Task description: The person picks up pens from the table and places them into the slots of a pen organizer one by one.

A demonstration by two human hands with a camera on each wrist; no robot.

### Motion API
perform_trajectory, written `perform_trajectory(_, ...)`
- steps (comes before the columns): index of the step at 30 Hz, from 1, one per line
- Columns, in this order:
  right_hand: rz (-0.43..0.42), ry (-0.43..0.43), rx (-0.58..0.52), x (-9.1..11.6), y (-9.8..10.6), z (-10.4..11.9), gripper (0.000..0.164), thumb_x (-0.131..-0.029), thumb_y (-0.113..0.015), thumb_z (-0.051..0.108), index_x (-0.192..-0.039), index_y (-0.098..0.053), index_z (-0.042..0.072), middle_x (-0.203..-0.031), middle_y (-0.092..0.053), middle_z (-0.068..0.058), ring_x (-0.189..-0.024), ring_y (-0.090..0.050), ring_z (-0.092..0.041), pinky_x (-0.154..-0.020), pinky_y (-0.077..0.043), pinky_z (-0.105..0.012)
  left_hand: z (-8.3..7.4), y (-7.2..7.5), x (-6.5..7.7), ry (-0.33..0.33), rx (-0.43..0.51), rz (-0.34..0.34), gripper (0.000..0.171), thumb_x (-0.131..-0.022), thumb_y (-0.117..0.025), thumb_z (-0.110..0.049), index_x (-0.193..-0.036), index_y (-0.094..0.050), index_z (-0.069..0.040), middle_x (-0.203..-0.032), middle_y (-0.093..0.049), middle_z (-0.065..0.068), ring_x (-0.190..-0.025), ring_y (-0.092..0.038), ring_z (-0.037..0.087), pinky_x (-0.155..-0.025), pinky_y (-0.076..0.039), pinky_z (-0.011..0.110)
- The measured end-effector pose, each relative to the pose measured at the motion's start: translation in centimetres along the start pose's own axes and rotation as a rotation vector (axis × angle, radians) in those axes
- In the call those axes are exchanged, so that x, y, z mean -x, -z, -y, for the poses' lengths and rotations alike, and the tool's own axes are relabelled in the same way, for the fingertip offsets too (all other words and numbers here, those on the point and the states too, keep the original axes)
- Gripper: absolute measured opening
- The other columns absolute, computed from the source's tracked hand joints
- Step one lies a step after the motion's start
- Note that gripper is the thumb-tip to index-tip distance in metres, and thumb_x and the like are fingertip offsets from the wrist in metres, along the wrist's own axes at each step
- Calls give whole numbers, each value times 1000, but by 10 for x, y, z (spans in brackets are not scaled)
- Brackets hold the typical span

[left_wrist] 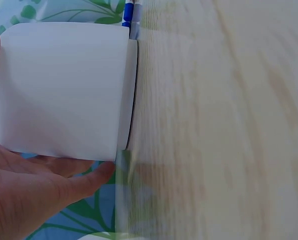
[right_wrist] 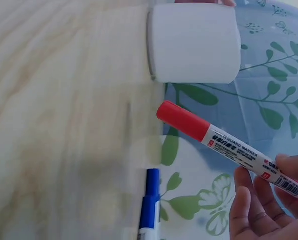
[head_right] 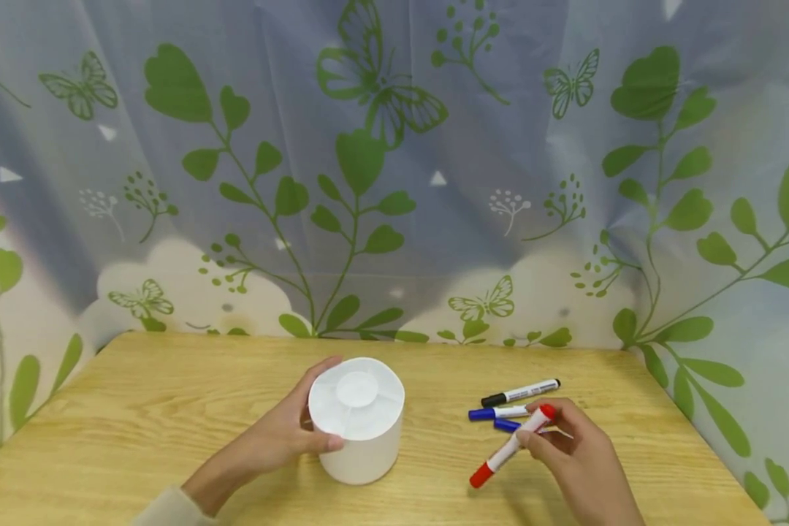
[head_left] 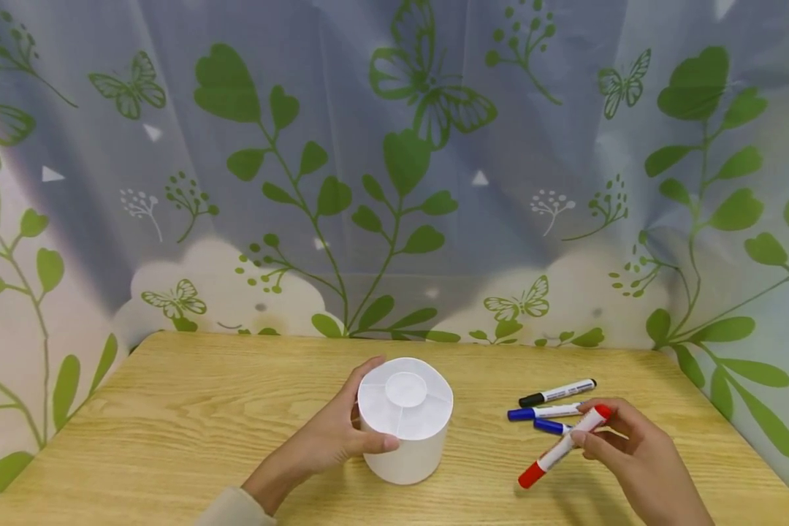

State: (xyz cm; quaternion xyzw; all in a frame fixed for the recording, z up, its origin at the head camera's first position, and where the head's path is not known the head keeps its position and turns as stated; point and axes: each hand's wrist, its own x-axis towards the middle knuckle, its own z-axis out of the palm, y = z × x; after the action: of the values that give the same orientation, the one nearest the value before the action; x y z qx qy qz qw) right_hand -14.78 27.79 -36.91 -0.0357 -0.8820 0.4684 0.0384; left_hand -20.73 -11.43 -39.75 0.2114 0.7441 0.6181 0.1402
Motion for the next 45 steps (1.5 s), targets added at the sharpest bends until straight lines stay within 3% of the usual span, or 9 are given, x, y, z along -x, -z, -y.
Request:
perform_trajectory(2, -4, 25, -57, 0, -1, 3, 44, -100, -73, 16, -137, -55, 1, -108, -65, 5, -99, -73, -4, -79, -63, -25, 0, 0, 0, 0, -1, -3, 109, -83, -90, -22, -166, -19, -30, -156, -46, 15, -145, -44, 37, -119, -32, 69)
perform_trajectory(4, -5, 46, -167, -1, -3, 6, 43, -100, -72, 11, -137, -53, 2, -106, -67, 7, -93, -72, -1, -79, -64, -28, 1, 0, 0, -1, -4, -6, 110, -83, -90, -22, -166, -19, -30, -156, -46, 14, -145, -44, 37, -119, -32, 68)
perform_trajectory(9, 9, 145, -455, -3, -6, 14, 41, -100, -67, -2, -135, -52, 12, -106, -70, 3, -94, -75, -14, -78, -65, -36, 1, -1, 0, 2, 4, 1, 110, -83, -90, -23, -166, -18, -30, -156, -46, 15, -145, -44, 37, -119, -33, 68)
perform_trajectory(13, 28, 201, -559, -3, -8, 21, 43, -100, -63, -7, -135, -52, 16, -109, -69, 1, -96, -75, -16, -78, -66, -38, 1, -1, 0, 8, 25, 7, 111, -84, -90, -21, -166, -16, -27, -157, -45, 14, -146, -44, 36, -119, -33, 67)
perform_trajectory(19, 50, 267, -661, -4, -13, 35, 44, -100, -59, -11, -135, -46, 13, -108, -68, -1, -97, -75, -17, -79, -65, -41, 1, -1, 0, 15, 29, 6, 110, -84, -89, -21, -167, -16, -27, -158, -43, 15, -147, -43, 37, -118, -34, 67)
perform_trajectory(31, 23, 319, -703, -1, -39, 70, 41, -102, -62, -4, -136, -46, 11, -110, -69, -4, -101, -74, -19, -82, -65, -44, 1, -1, 0, 11, 22, 1, 108, -85, -89, -20, -166, -18, -30, -159, -43, 15, -148, -41, 39, -118, -34, 69)
perform_trajectory(45, 2, 276, -728, -9, -65, 91, 32, -101, -66, 0, -128, -55, 12, -105, -72, -3, -102, -74, -18, -81, -65, -44, 2, -1, -1, -3, 28, 5, 108, -85, -89, -21, -166, -18, -29, -157, -44, 14, -144, -44, 36, -117, -38, 63)
